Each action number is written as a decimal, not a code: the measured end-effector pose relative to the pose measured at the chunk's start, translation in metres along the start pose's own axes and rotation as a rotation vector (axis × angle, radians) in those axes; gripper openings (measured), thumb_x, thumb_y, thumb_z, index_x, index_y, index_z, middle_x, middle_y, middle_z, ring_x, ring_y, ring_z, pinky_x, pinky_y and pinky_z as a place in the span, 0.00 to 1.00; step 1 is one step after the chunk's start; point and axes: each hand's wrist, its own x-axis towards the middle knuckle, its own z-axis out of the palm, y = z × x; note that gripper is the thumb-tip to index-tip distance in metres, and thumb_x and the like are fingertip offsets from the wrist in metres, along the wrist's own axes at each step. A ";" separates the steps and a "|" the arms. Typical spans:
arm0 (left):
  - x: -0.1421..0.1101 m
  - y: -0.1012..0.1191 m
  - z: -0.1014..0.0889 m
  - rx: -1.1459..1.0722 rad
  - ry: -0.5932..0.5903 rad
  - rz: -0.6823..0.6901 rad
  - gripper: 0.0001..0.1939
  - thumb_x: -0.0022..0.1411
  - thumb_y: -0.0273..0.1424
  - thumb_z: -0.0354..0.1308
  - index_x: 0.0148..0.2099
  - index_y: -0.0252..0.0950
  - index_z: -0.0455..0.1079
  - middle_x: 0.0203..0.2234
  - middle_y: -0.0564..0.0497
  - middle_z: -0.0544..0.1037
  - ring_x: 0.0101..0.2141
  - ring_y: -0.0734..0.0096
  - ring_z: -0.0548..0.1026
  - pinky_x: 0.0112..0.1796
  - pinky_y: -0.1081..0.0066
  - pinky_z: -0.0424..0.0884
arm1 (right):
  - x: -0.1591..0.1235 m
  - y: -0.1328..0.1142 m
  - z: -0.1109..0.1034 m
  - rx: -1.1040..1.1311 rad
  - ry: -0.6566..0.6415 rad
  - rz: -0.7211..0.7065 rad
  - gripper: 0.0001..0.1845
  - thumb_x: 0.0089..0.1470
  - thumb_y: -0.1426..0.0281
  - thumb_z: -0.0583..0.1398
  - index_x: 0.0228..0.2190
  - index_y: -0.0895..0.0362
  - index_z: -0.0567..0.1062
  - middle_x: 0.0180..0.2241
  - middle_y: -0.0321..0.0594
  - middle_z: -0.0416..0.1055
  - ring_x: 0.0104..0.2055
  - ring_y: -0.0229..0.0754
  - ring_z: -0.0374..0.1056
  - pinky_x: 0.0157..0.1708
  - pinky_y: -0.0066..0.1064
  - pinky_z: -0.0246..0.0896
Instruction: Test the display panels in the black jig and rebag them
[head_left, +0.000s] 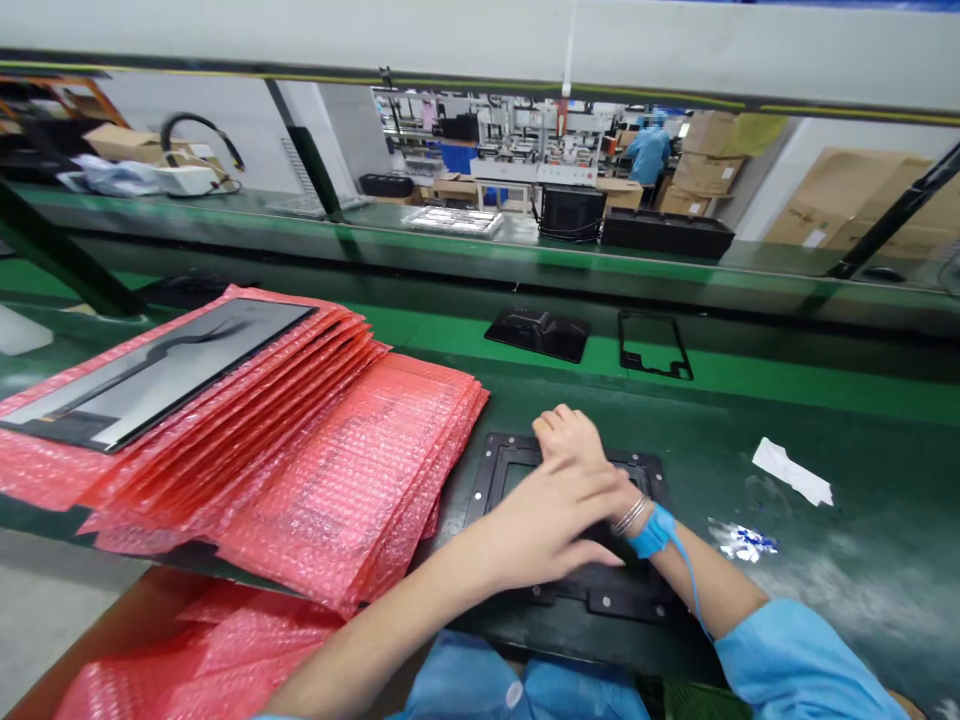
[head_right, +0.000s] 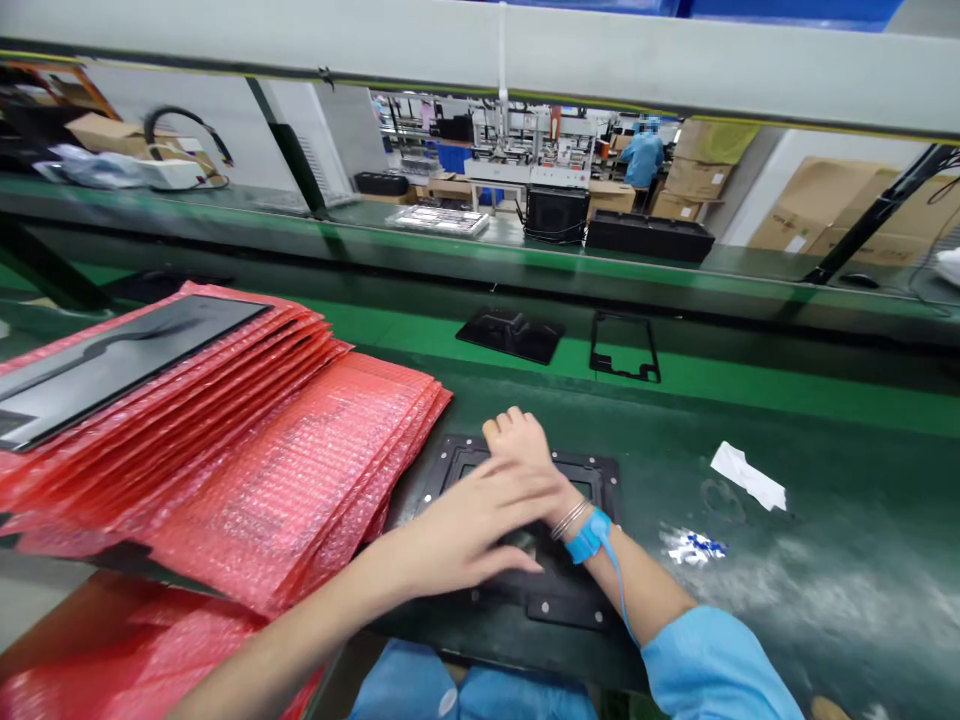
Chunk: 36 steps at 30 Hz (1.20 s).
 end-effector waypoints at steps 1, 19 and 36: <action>-0.018 -0.003 -0.011 0.045 0.077 -0.072 0.25 0.69 0.39 0.56 0.64 0.38 0.65 0.61 0.42 0.72 0.62 0.58 0.68 0.63 0.55 0.58 | 0.004 0.015 -0.001 0.012 0.035 0.063 0.04 0.69 0.71 0.61 0.42 0.60 0.74 0.43 0.43 0.68 0.49 0.49 0.65 0.50 0.43 0.65; -0.198 -0.108 -0.040 0.572 0.646 -1.085 0.29 0.67 0.51 0.44 0.53 0.35 0.73 0.48 0.37 0.74 0.49 0.42 0.70 0.51 0.44 0.68 | 0.099 0.161 0.022 -0.020 0.100 0.865 0.20 0.68 0.58 0.64 0.51 0.61 0.72 0.50 0.49 0.67 0.53 0.55 0.65 0.54 0.51 0.65; -0.189 -0.099 -0.032 0.073 1.093 -1.228 0.17 0.65 0.41 0.60 0.52 0.38 0.73 0.51 0.44 0.74 0.52 0.53 0.72 0.55 0.48 0.68 | -0.097 0.149 -0.031 0.300 0.142 0.340 0.33 0.47 0.58 0.61 0.56 0.48 0.70 0.45 0.41 0.74 0.49 0.53 0.71 0.39 0.38 0.69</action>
